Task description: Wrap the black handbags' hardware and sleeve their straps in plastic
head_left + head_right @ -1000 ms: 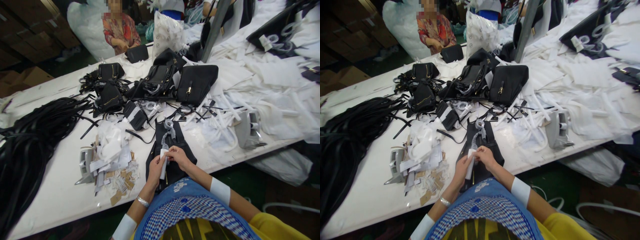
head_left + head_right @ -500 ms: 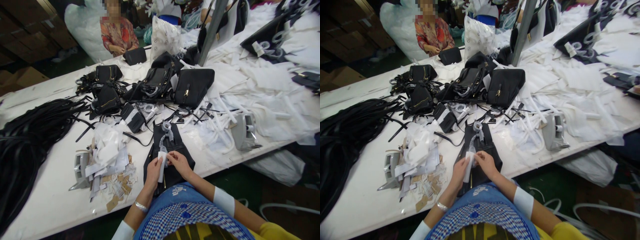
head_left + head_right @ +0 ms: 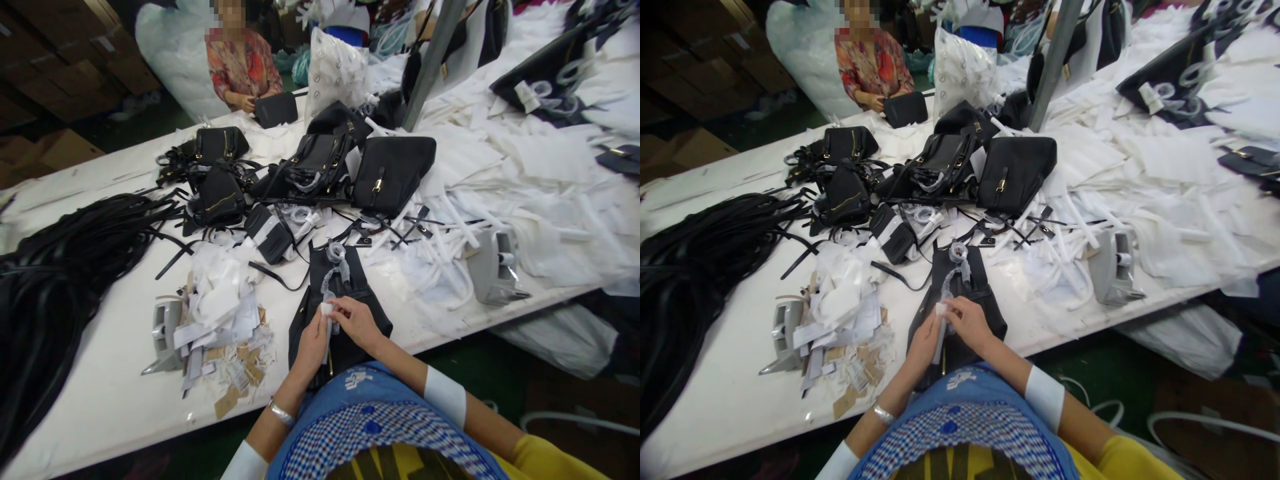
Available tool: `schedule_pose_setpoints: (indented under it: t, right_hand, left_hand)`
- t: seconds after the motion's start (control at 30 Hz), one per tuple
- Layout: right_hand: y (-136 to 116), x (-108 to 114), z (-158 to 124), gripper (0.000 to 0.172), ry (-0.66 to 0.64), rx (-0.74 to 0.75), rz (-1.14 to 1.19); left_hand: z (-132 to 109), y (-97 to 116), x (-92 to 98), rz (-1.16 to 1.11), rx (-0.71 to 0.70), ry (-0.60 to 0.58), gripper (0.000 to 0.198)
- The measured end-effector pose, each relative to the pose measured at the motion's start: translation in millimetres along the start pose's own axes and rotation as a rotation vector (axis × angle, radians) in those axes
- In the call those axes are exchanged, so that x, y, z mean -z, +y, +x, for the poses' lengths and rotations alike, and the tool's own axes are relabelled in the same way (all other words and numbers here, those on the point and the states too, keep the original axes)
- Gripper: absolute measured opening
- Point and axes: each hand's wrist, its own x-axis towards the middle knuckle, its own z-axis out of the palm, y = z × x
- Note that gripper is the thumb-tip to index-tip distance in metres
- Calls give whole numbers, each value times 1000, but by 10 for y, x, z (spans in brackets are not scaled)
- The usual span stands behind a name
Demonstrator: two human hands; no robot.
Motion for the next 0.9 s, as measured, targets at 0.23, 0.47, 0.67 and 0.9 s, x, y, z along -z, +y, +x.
schedule_pose_setpoints:
  t: [0.23,0.47,0.67,0.9]
  right_hand:
    - [21,66,22,17,-91,104,-52]
    - [62,202,149,15,-229,59,-110]
    - [71,204,136,13,-251,85,24]
    - [102,248,41,12,-257,85,128]
  left_hand:
    - [10,-36,-26,-177,49,42,42]
    - [-26,25,-30,-231,42,19,45]
    - [-21,76,-13,-532,217,-74,46]
    - [11,94,-32,-617,244,-29,48]
